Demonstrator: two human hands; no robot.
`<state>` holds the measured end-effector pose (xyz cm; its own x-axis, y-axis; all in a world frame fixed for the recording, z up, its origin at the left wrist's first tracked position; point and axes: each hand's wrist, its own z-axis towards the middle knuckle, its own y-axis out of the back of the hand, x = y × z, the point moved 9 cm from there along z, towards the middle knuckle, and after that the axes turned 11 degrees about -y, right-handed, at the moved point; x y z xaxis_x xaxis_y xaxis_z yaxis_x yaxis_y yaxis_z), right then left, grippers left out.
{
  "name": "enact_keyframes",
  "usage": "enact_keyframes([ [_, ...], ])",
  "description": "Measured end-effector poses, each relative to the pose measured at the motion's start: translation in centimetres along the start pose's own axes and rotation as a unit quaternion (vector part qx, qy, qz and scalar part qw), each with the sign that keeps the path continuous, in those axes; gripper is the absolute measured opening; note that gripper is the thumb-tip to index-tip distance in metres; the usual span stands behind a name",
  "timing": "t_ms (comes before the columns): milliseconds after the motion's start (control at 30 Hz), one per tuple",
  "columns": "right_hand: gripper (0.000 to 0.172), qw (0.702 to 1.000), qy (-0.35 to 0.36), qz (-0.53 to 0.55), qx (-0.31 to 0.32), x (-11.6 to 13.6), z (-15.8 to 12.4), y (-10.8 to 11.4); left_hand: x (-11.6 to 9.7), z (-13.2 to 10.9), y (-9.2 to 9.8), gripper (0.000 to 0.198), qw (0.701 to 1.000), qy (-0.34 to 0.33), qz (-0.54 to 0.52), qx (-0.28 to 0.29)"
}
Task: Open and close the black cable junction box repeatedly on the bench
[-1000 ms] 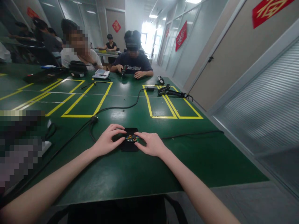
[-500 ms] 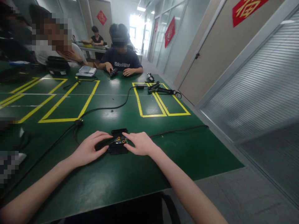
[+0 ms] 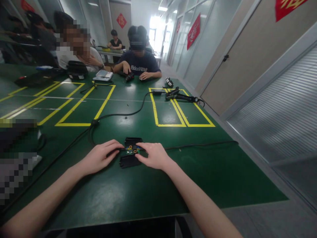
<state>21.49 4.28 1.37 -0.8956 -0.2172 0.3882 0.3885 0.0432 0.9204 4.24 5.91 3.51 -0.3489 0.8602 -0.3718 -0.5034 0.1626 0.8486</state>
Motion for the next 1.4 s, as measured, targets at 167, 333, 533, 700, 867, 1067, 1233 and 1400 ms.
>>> enact_keyframes([
  [167, 0.046, 1.0, 0.019, 0.008, -0.016, 0.3, -0.1, -0.1, 0.5, -0.2, 0.7, 0.025, 0.999, 0.025, 0.033, 0.025],
  [333, 0.047, 0.999, 0.04, 0.001, -0.019, 0.4, 0.1, -0.2, 1.8, -0.8, 1.1, 0.017, 0.996, 0.057, 0.063, 0.031],
  [533, 0.043, 0.998, 0.062, 0.018, -0.028, 0.2, 0.1, -0.3, 2.4, -0.6, 0.2, 0.025, 0.992, 0.082, 0.078, 0.049],
  [700, 0.037, 0.994, 0.1, 0.04, -0.026, 0.1, 0.3, 0.0, 1.8, 0.3, 0.0, 0.042, 0.996, 0.059, 0.061, 0.023],
  [867, 0.037, 0.992, 0.115, 0.03, -0.033, 0.1, 0.4, 0.5, 1.7, 0.8, -1.2, 0.051, 0.993, 0.051, 0.084, 0.064],
  [1067, 0.051, 0.994, 0.105, 0.033, -0.023, 0.0, 0.6, 0.4, 2.1, 1.0, -1.8, 0.054, 0.986, 0.079, 0.116, 0.095],
  [1233, 0.05, 0.993, 0.103, 0.041, -0.035, -0.1, 0.7, 0.4, 2.1, 1.1, -1.7, 0.04, 0.99, 0.079, 0.098, 0.067],
  [1400, 0.043, 0.996, 0.064, -0.022, -0.061, 0.3, 0.8, 0.0, 2.3, 1.0, -1.7, 0.038, 0.99, 0.072, 0.111, 0.048],
])
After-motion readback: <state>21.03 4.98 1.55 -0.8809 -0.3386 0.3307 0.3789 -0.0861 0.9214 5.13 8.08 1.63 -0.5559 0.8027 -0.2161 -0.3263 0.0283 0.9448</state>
